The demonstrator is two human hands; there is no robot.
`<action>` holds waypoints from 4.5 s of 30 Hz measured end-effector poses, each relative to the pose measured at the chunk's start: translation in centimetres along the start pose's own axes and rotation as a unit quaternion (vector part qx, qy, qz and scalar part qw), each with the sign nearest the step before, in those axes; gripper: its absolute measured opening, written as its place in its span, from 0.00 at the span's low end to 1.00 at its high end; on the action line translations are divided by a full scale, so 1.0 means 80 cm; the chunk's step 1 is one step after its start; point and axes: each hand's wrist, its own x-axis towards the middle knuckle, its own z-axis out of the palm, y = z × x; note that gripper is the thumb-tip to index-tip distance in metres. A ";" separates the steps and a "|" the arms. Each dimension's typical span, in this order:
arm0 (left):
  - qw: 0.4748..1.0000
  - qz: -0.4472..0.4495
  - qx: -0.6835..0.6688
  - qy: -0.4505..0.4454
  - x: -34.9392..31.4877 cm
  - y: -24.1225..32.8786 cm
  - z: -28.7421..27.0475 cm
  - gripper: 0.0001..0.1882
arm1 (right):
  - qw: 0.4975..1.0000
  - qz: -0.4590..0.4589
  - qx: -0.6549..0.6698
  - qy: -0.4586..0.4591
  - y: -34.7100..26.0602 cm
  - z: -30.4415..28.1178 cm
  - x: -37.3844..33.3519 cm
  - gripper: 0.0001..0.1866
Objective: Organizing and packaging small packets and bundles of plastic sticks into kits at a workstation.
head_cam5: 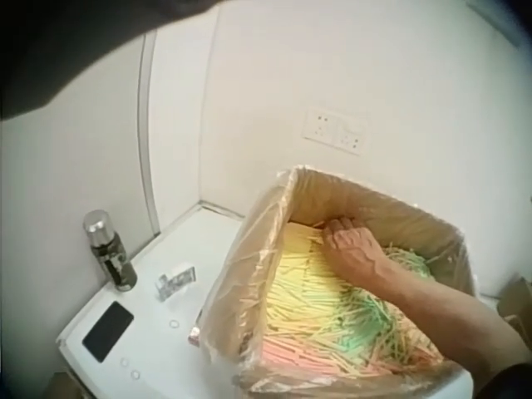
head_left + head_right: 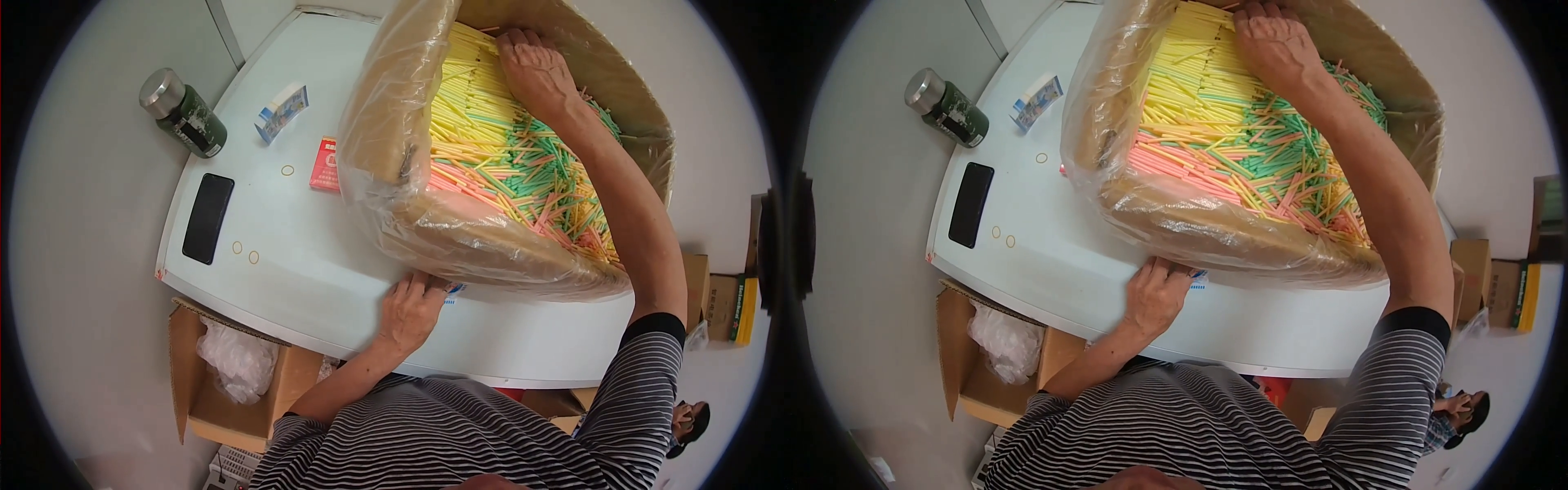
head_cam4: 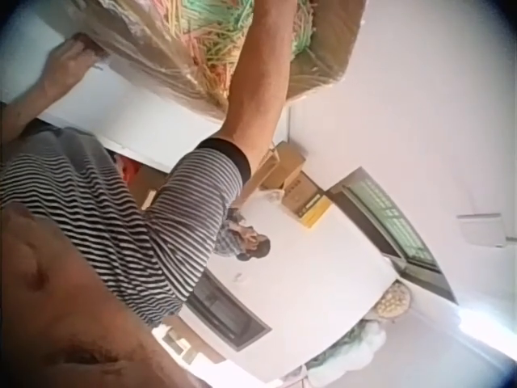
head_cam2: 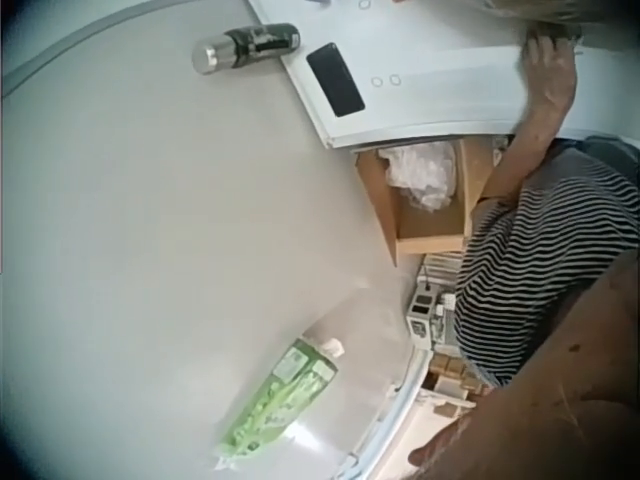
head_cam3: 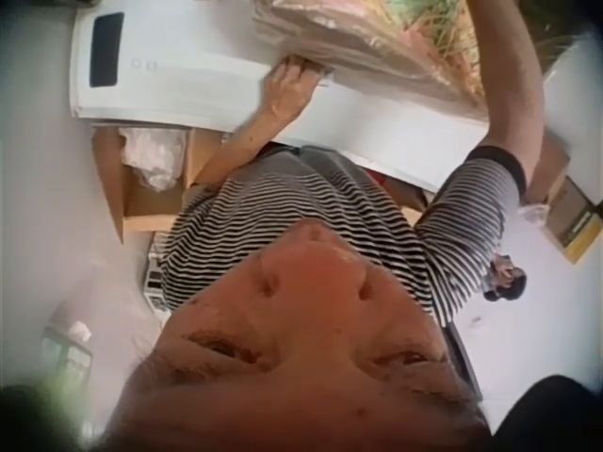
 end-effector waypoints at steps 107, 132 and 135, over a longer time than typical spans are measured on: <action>0.843 -0.260 -0.396 -0.254 -0.082 0.104 -0.015 0.08 | 0.171 0.346 0.883 0.266 -0.274 -0.186 -0.391 0.11; 0.835 -0.276 -0.453 -0.143 -0.078 0.115 0.005 0.13 | -0.009 0.343 0.935 0.091 -0.277 -0.179 -0.393 0.21; 0.836 -0.265 -0.461 -0.138 -0.080 0.112 0.005 0.13 | 0.341 0.318 0.877 -0.114 -0.262 -0.188 -0.388 0.23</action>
